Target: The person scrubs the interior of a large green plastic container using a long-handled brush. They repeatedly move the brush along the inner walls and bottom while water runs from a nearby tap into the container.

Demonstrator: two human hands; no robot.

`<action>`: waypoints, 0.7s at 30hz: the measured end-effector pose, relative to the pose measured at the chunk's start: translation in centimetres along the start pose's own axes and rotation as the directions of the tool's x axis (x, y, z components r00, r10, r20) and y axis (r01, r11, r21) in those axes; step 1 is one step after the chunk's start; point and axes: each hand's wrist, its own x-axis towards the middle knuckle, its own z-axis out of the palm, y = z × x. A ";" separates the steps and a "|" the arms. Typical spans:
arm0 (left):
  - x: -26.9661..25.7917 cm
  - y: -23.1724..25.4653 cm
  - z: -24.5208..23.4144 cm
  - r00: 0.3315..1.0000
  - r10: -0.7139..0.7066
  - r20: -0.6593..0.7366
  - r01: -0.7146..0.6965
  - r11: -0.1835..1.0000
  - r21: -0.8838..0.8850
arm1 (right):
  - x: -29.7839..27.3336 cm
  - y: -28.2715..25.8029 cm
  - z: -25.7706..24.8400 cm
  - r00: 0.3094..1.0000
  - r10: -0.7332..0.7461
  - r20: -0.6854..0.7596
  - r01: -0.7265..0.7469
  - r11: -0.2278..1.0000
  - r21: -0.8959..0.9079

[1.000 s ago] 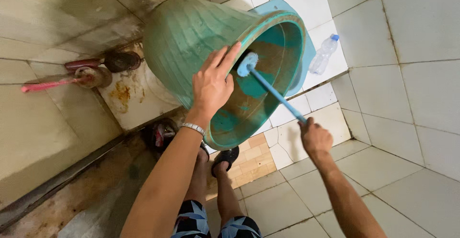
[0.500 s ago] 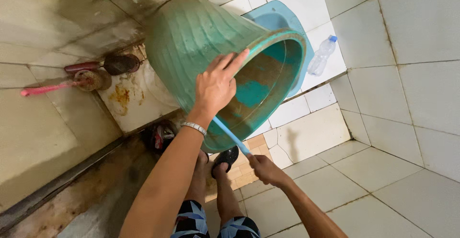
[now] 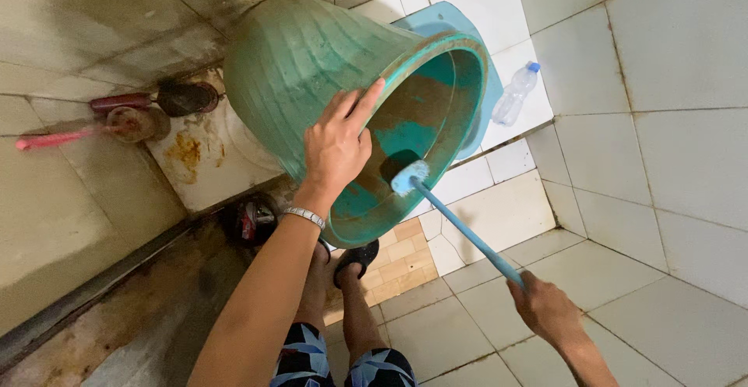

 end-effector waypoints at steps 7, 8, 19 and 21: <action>-0.7 -0.4 -1.3 0.999 -0.002 -0.033 0.001 0.999 -0.044 | 13.5 -9.0 7.7 0.973 -0.225 -0.043 0.225 0.974 -0.011; -0.7 -0.5 -1.6 1.000 -0.013 -0.025 0.011 0.998 -0.060 | 17.0 -11.5 8.4 0.991 -0.054 0.120 0.046 0.997 0.064; -1.1 -0.5 -1.8 1.000 -0.012 -0.018 0.010 0.997 -0.075 | 23.2 -25.2 12.9 0.947 -0.320 0.042 0.296 0.913 0.282; -1.1 -0.7 -1.9 1.000 -0.021 -0.011 0.021 0.997 -0.077 | 21.3 -20.9 12.2 0.902 -0.431 -0.027 0.427 0.878 0.215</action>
